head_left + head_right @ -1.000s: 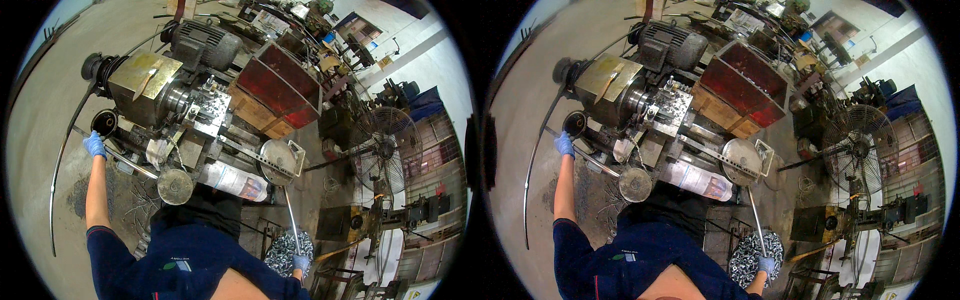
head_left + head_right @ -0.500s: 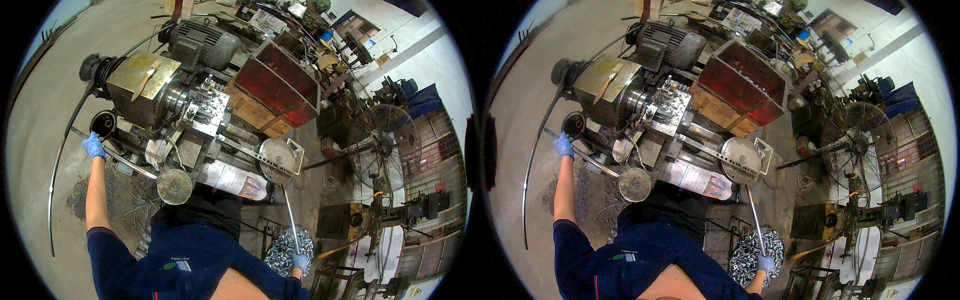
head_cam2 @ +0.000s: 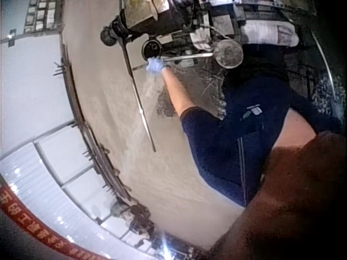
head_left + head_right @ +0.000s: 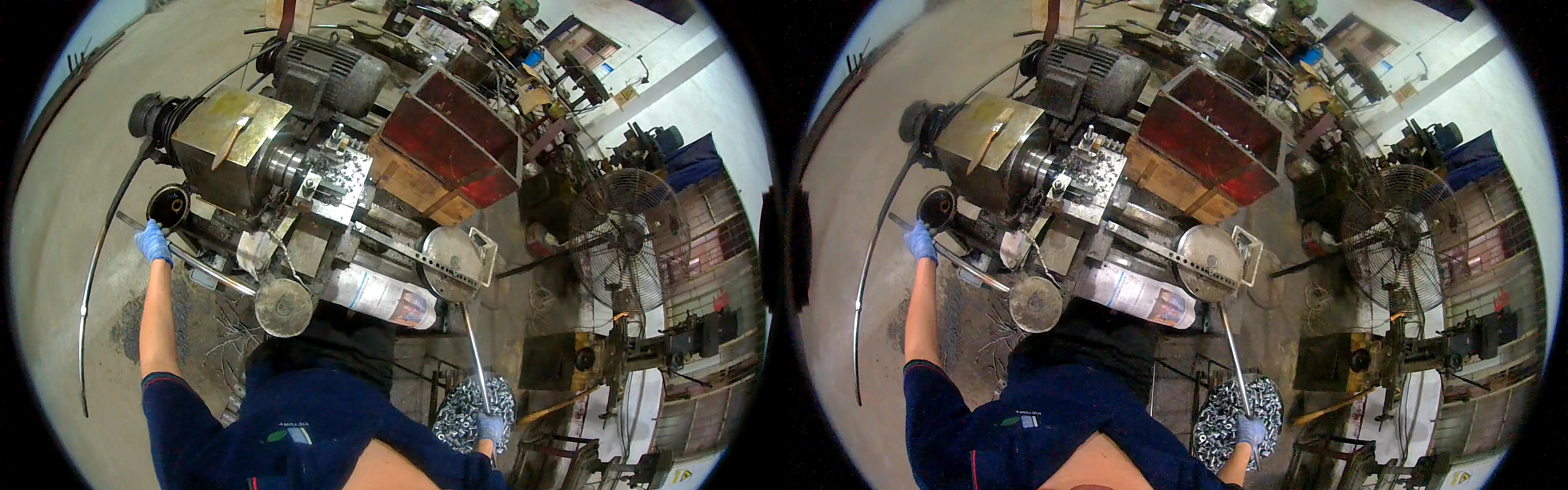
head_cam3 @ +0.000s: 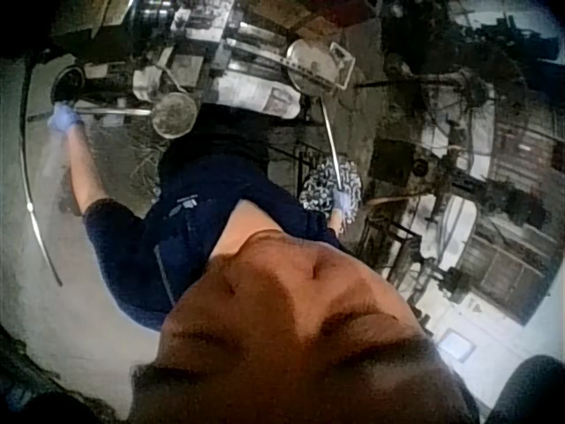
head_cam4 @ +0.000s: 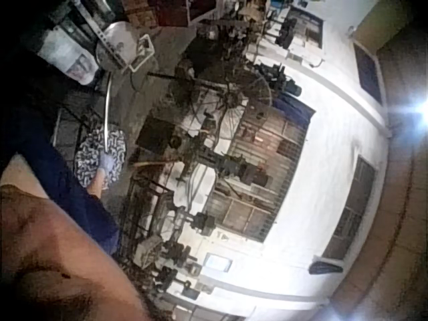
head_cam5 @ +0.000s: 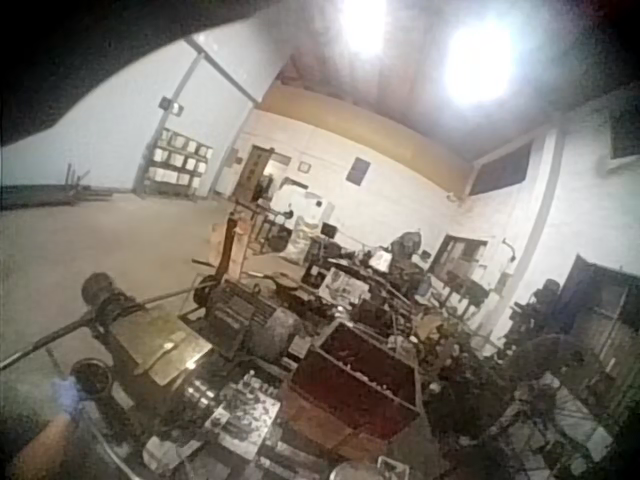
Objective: The person operates a manual lathe by rotating handwheels and moving levers to control a cutting tool against a metal workpiece. They also lift a tray of metal shavings and apply a substance from a spray can to the rotating part.
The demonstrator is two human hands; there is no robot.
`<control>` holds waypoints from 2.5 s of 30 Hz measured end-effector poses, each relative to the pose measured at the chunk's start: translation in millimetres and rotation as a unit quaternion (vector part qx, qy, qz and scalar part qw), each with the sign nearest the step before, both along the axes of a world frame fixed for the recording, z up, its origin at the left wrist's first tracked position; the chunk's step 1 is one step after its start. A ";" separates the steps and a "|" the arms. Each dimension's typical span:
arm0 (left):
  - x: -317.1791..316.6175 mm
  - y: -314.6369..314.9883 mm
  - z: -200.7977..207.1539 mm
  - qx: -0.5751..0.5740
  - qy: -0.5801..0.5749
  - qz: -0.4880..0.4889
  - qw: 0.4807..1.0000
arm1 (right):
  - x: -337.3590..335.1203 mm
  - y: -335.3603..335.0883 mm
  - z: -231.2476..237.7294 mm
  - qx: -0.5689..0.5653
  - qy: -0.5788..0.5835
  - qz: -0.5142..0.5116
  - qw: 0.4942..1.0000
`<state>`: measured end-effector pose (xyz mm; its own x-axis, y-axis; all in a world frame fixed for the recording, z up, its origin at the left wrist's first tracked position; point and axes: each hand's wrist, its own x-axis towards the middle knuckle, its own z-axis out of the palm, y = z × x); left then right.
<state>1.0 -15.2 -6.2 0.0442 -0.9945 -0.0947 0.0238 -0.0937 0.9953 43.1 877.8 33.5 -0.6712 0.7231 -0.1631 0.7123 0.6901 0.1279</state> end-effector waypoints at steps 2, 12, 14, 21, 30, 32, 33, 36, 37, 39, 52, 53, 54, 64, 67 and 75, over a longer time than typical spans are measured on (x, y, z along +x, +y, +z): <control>-0.4 -0.1 -3.9 -0.001 -0.008 -0.004 1.000 | -24.4 -44.2 20.0 -0.003 0.007 0.015 1.000; 3.9 -9.8 -11.5 0.010 -0.014 -0.015 1.000 | -168.7 -31.8 11.7 0.082 0.026 0.209 0.974; 11.3 -11.4 -20.8 0.010 0.002 -0.013 1.000 | -216.8 -47.2 36.1 0.167 -0.014 0.212 0.963; -4.3 -2.2 -19.1 0.023 -0.022 -0.048 0.998 | -345.2 -99.4 34.4 0.044 0.010 0.231 0.972; 11.1 8.1 -15.3 0.034 0.003 -0.031 0.999 | -233.6 -326.3 148.5 -0.511 0.100 0.501 0.691; 5.6 2.7 -25.4 0.038 0.014 -0.031 0.999 | -205.5 -399.9 159.8 -0.490 0.035 0.658 0.571; -0.9 -0.6 -28.1 0.040 0.023 -0.034 0.998 | -196.5 -426.3 148.4 -0.539 -0.024 0.637 0.551; 2.2 8.8 -10.8 0.037 -0.043 -0.099 0.993 | -177.6 -510.1 146.5 -0.394 -0.095 0.713 0.572; 9.1 12.5 -4.2 0.057 -0.051 -0.141 0.987 | -172.8 -528.7 146.2 -0.331 -0.090 0.727 0.595; 30.2 14.1 13.3 0.080 -0.058 -0.244 0.965 | -175.6 -545.7 126.6 -0.266 -0.090 0.751 0.598; 162.0 -50.2 -103.6 0.041 -0.313 -0.334 0.888 | -122.5 -528.7 159.3 -0.451 0.016 0.771 0.450; 146.8 -39.6 -105.9 0.004 -0.355 -0.339 0.871 | -131.5 -513.7 158.1 -0.448 0.045 0.763 0.464; 129.1 -27.4 -103.8 -0.034 -0.394 -0.345 0.851 | -140.0 -497.0 157.0 -0.444 0.075 0.754 0.478; 13.8 26.8 -106.8 -0.290 -0.676 -0.491 0.468 | -145.6 -358.0 100.0 -0.432 0.101 0.583 0.680; 5.4 78.7 -106.1 -0.249 -0.541 -0.302 0.744 | -137.9 -335.1 78.5 -0.414 0.181 0.585 0.674; 20.2 34.9 -105.4 -0.323 -0.611 -0.465 0.554 | -142.5 -323.7 98.3 -0.472 0.123 0.482 0.728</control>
<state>21.2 19.7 -111.6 -0.8759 -0.4514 -0.1704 -0.4650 0.8840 0.0483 -99.4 554.1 131.7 -0.8848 -0.4605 -0.0715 -0.2401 0.5820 -0.7770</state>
